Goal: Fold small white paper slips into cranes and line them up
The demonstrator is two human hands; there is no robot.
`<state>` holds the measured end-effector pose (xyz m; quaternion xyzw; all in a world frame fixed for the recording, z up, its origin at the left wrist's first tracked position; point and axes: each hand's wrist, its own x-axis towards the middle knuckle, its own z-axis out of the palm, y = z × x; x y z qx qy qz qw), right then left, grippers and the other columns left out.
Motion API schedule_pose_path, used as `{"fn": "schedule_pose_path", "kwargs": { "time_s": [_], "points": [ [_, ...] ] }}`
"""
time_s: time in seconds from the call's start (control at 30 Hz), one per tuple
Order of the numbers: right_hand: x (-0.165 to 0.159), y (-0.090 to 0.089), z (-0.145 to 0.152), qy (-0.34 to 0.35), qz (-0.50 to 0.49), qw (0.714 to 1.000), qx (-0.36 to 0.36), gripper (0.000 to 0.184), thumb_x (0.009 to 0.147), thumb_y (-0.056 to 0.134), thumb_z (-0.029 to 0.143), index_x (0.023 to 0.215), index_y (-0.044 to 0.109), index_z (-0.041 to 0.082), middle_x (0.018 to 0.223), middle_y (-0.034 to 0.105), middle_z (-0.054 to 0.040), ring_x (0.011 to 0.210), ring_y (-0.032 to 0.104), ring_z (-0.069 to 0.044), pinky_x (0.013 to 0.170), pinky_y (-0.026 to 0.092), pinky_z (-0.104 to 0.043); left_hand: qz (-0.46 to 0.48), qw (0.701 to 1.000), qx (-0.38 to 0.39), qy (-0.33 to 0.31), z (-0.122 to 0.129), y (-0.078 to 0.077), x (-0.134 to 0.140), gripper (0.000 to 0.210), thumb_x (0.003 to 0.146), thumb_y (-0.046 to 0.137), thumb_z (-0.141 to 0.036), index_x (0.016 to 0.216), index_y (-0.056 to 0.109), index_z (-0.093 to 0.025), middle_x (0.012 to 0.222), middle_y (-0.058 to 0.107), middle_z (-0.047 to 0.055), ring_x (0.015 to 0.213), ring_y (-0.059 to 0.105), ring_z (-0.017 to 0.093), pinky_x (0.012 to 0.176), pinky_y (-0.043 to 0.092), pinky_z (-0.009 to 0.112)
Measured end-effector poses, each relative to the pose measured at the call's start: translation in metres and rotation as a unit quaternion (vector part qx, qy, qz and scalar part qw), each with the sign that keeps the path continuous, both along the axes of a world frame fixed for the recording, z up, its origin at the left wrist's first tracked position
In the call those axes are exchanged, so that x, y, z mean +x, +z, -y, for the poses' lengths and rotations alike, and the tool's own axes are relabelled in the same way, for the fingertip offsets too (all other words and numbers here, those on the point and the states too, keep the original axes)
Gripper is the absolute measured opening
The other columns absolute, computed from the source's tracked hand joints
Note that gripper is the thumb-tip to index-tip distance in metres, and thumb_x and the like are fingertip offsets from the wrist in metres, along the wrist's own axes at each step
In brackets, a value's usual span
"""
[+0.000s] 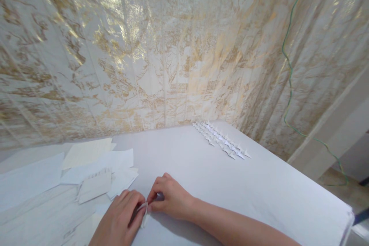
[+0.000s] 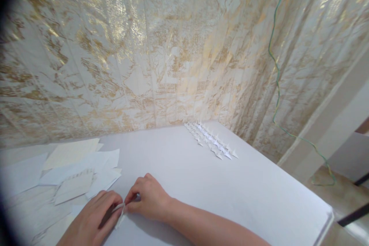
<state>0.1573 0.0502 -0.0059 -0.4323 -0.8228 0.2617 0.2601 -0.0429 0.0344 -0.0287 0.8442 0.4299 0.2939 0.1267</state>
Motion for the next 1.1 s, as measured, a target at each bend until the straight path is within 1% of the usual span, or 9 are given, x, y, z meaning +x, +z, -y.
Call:
{"fn": "schedule_pose_path", "kwargs": {
  "time_s": [0.1,0.27,0.43,0.53,0.6,0.67,0.93,1.03,1.1],
  "points": [
    [-0.003,0.004,0.003,-0.021,0.018,1.0,-0.001,0.009,0.077,0.083,0.018,0.076,0.074,0.02,0.084,0.071,0.0001,0.087,0.063,-0.017,0.09,0.041,-0.03,0.013,1.0,-0.01,0.008,0.0,0.0,0.0,0.023,0.095,0.052,-0.039,0.077,0.06,-0.028,0.077,0.064,-0.001,0.076,0.06,0.023,0.073,0.049,0.035],
    [-0.009,0.009,0.006,-0.047,0.045,0.998,-0.006,0.013,0.07,0.086,0.018,0.076,0.074,0.02,0.082,0.069,0.0001,0.083,0.061,-0.017,0.088,0.042,-0.031,0.046,0.997,-0.065,0.001,0.002,0.007,0.0,0.023,0.097,0.05,-0.042,0.085,0.064,-0.029,0.082,0.069,-0.001,0.082,0.065,0.023,0.08,0.051,0.034],
    [-0.013,0.013,-0.001,-0.046,0.094,0.994,-0.005,0.013,0.069,0.087,0.024,0.075,0.076,0.02,0.082,0.071,-0.0013,0.079,0.062,-0.017,0.088,0.045,-0.033,0.047,0.99,-0.135,-0.008,0.004,0.018,0.0,0.021,0.095,0.05,-0.042,0.086,0.065,-0.03,0.083,0.073,-0.003,0.079,0.07,0.021,0.074,0.053,0.028],
    [-0.018,0.021,-0.013,-0.031,0.176,0.984,-0.02,0.018,0.066,0.089,0.034,0.075,0.077,0.023,0.08,0.071,-0.0022,0.079,0.062,-0.021,0.074,0.047,-0.032,0.076,0.986,-0.15,0.016,0.004,0.022,0.001,0.02,0.094,0.051,-0.042,0.084,0.064,-0.03,0.08,0.072,-0.004,0.076,0.069,0.02,0.072,0.051,0.027],
    [-0.022,0.026,-0.022,-0.009,0.226,0.973,-0.036,0.022,0.065,0.088,0.042,0.077,0.078,0.025,0.077,0.071,-0.0026,0.079,0.063,-0.025,0.061,0.044,-0.03,0.097,0.982,-0.159,0.031,0.005,0.022,0.002,0.02,0.093,0.051,-0.043,0.084,0.063,-0.03,0.08,0.072,-0.005,0.074,0.068,0.019,0.071,0.05,0.026],
    [-0.026,0.032,-0.027,0.007,0.255,0.966,-0.051,0.024,0.066,0.085,0.045,0.08,0.079,0.027,0.077,0.072,-0.0026,0.08,0.064,-0.026,0.055,0.04,-0.028,0.094,0.98,-0.175,0.025,0.004,0.023,0.002,0.021,0.093,0.05,-0.045,0.086,0.063,-0.03,0.081,0.072,-0.005,0.076,0.068,0.019,0.072,0.05,0.027],
    [-0.026,0.041,-0.024,0.007,0.307,0.95,-0.059,0.018,0.072,0.083,0.036,0.088,0.081,0.028,0.085,0.077,-0.0018,0.084,0.068,-0.023,0.054,0.037,-0.026,0.099,0.977,-0.185,0.028,0.002,0.021,0.005,0.027,0.093,0.046,-0.046,0.086,0.063,-0.027,0.084,0.07,0.0,0.081,0.065,0.023,0.077,0.048,0.033],
    [-0.024,0.039,-0.023,0.007,0.303,0.952,-0.046,0.017,0.07,0.084,0.033,0.086,0.081,0.026,0.086,0.077,-0.0021,0.082,0.067,-0.023,0.054,0.036,-0.025,0.089,0.979,-0.182,0.02,0.003,0.021,0.006,0.025,0.091,0.048,-0.045,0.087,0.065,-0.027,0.088,0.069,0.002,0.085,0.065,0.025,0.079,0.047,0.035],
    [-0.024,0.033,-0.024,0.007,0.285,0.958,-0.036,0.015,0.068,0.086,0.033,0.08,0.081,0.026,0.08,0.075,-0.0015,0.079,0.066,-0.022,0.053,0.035,-0.025,0.075,0.981,-0.178,0.021,0.003,0.022,0.007,0.025,0.091,0.047,-0.044,0.083,0.064,-0.026,0.086,0.068,0.003,0.083,0.064,0.026,0.078,0.048,0.036]
  ]
}}
